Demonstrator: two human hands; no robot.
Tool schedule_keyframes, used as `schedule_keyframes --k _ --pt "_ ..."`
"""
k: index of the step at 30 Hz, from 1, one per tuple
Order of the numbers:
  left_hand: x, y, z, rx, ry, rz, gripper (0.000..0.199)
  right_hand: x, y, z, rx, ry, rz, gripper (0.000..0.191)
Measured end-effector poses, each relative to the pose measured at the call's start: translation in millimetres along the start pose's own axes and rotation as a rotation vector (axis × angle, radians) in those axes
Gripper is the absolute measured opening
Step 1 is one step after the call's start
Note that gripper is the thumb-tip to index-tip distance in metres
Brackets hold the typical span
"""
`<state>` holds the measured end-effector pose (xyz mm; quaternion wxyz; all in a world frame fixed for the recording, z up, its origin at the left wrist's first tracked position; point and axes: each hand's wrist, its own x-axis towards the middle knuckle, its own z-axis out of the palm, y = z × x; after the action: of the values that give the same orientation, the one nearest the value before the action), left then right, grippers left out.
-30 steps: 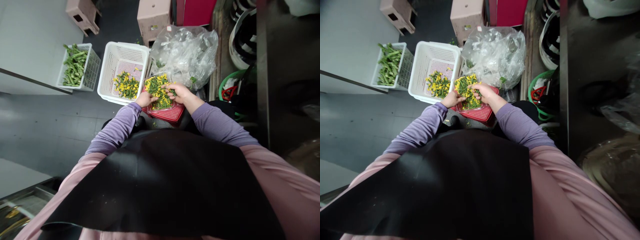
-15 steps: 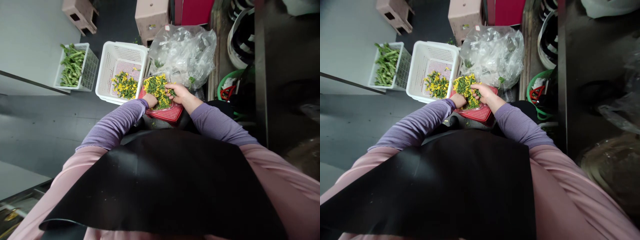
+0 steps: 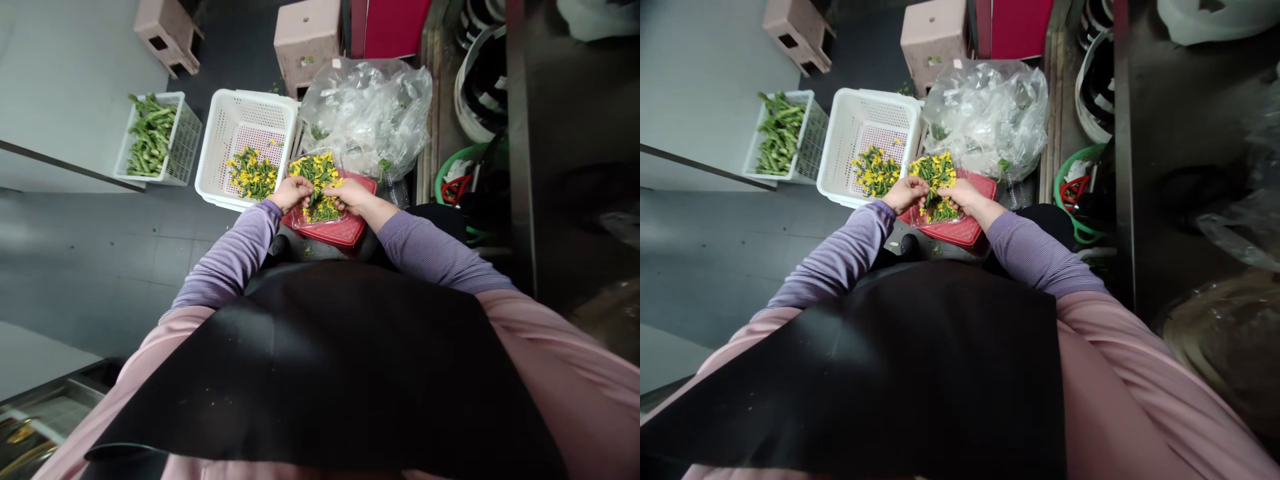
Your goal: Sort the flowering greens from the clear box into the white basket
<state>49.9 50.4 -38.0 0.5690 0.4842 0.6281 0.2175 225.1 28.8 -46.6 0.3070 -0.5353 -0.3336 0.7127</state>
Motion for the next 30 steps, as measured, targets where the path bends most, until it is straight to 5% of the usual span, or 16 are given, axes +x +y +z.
schedule_keyframes --k 10,20,26,30 --pt "-25.0 -2.1 19.0 -0.203 0.076 -0.001 0.014 -4.7 2.9 5.5 0.02 -0.078 -0.074 0.02" --pt "-32.0 2.0 16.4 -0.417 0.176 0.006 0.008 -7.1 -8.5 1.2 0.221 -0.072 0.122 0.021" --pt "-35.7 5.6 23.0 -0.323 0.22 0.074 0.012 -7.6 1.1 2.1 0.1 -0.233 -0.031 0.015" --pt "-39.2 3.3 14.0 -0.28 0.157 0.12 0.011 -4.5 4.2 -1.3 0.0 -0.215 -0.099 0.02"
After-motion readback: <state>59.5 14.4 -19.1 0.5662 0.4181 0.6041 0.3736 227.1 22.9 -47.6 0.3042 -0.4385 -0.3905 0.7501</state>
